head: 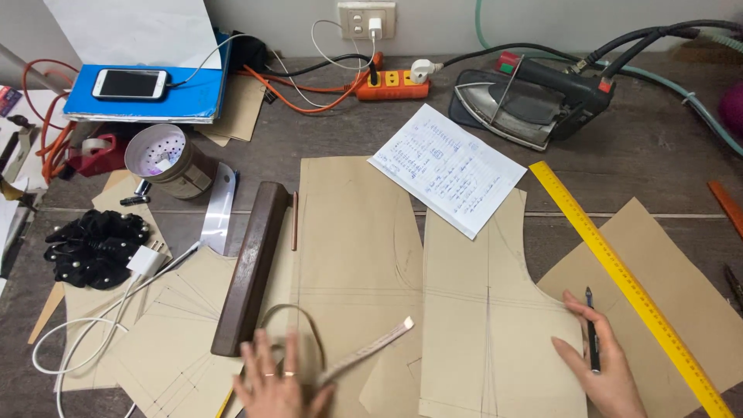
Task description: Drawing and marking garment patterns on brown paper using a ruler and pen
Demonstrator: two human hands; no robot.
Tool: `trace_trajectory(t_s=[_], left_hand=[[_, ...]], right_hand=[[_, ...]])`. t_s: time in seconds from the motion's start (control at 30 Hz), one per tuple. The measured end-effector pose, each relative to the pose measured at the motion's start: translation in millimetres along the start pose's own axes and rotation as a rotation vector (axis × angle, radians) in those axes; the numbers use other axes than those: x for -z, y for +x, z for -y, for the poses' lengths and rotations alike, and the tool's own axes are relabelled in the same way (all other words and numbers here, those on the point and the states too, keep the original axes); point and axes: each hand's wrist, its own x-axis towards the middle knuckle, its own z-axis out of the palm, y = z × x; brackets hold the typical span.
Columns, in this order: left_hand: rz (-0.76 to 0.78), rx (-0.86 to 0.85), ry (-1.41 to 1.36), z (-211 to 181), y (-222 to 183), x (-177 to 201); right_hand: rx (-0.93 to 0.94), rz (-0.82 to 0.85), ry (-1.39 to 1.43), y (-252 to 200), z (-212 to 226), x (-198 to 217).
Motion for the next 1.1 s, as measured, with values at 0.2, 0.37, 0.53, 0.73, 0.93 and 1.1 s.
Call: trace_trajectory(t_s=[0.2, 0.37, 0.53, 0.73, 0.93, 1.1], left_hand=[[-0.083, 0.264, -0.103, 23, -8, -24], [0.271, 0.412, -0.567, 54, -2, -44], [0.391, 0.291, -0.411, 72, 18, -19], [-0.026, 0.253, -0.188, 181, 147, 78], [-0.295, 0.2, 0.12, 183, 216, 62], [0.029, -0.21, -0.325, 39, 188, 43]], right_hand=[[-0.069, -0.14, -0.041, -5, -1, -13], [-0.099, -0.256, -0.027, -8, -9, -11], [-0.132, -0.147, -0.086, -10, -26, 40], [-0.126, -0.318, 0.064, -5, -103, 118], [-0.044, -0.416, 0.292, -19, -124, 131], [-0.183, -0.429, 0.337, -18, -106, 112]])
